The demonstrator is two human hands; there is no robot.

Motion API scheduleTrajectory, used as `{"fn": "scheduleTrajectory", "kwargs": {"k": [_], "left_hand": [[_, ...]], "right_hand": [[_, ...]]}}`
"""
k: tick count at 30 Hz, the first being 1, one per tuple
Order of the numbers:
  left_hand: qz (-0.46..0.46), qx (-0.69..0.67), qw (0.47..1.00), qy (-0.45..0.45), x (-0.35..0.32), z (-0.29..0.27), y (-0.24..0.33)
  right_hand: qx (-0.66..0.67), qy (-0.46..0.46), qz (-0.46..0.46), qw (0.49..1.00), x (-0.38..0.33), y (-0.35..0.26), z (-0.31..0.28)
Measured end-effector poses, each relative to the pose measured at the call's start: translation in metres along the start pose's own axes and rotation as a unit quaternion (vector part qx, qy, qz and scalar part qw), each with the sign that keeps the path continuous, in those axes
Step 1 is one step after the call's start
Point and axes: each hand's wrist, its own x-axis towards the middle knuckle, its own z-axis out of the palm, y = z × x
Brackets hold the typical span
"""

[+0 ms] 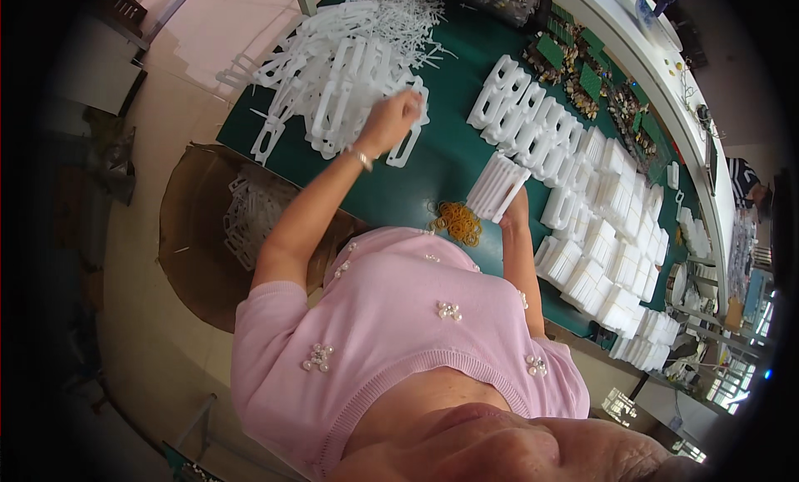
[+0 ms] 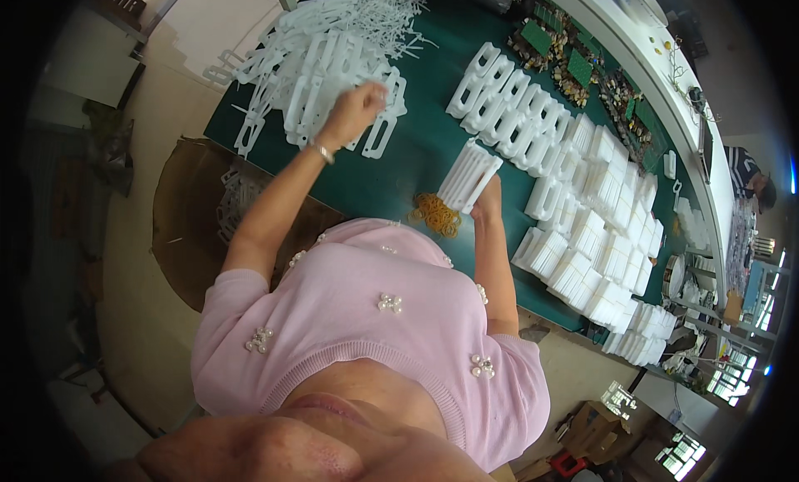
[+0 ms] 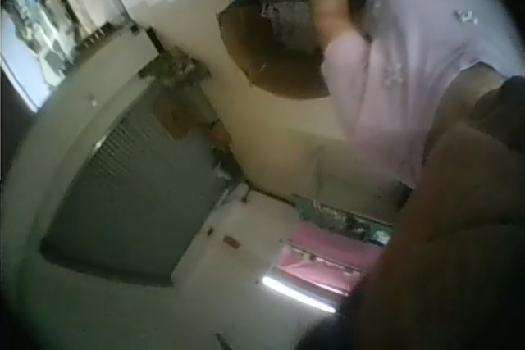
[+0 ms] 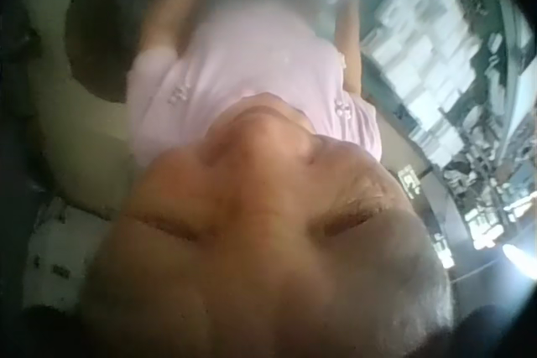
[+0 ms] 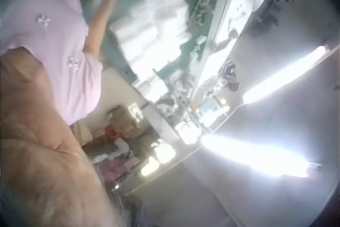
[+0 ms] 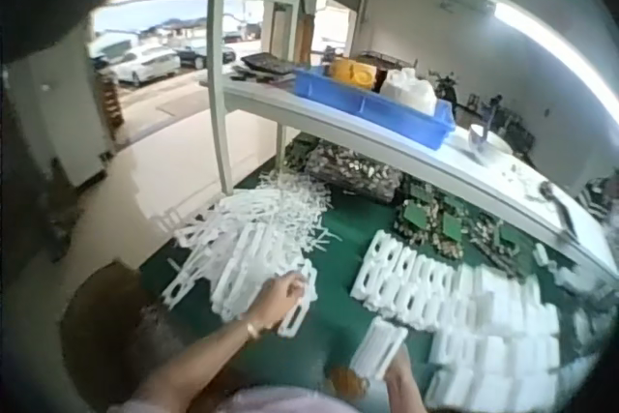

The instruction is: Assembling and bundling white plastic components using rubber bands on a workbench.

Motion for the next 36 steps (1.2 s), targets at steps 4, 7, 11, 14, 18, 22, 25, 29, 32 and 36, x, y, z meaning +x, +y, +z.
{"fn": "scheduleTrajectory", "kwargs": {"k": [4,7,11,14,18,22,25,29,32,36], "left_hand": [[0.122,0.161,0.968,0.148,0.101,-0.042,0.020],[0.307,0.221,0.905,0.197,0.118,-0.045,0.053],[0.331,0.021,0.929,-0.163,0.048,0.015,0.077],[0.331,0.020,0.922,-0.198,-0.001,0.055,0.070],[0.210,-0.025,0.966,-0.152,-0.019,0.065,0.061],[0.253,-0.025,0.964,-0.078,-0.023,0.064,0.050],[0.225,-0.020,0.973,-0.040,-0.027,0.062,0.047],[0.155,0.011,0.988,0.024,-0.033,0.064,0.041],[0.071,-0.003,0.996,0.052,-0.036,0.070,0.036],[-0.240,-0.300,0.923,-0.029,-0.037,0.076,0.017]], "right_hand": [[-0.006,-0.021,-0.021,1.000,-0.001,-0.002,0.004],[0.002,-0.028,-0.052,0.998,-0.008,-0.005,0.001],[0.127,-0.049,0.000,0.991,-0.016,-0.002,0.012],[0.093,-0.112,0.021,0.989,-0.028,-0.004,0.025],[0.078,-0.127,0.038,0.988,-0.027,0.008,0.034],[0.056,-0.115,0.076,0.989,-0.026,0.009,0.049],[-0.007,-0.102,0.070,0.992,-0.024,0.007,0.053],[-0.178,-0.071,-0.060,0.980,-0.020,0.009,0.059],[-0.395,0.003,-0.282,0.874,-0.018,0.010,0.058],[-0.422,0.013,-0.374,0.826,-0.021,0.007,0.062]]}}
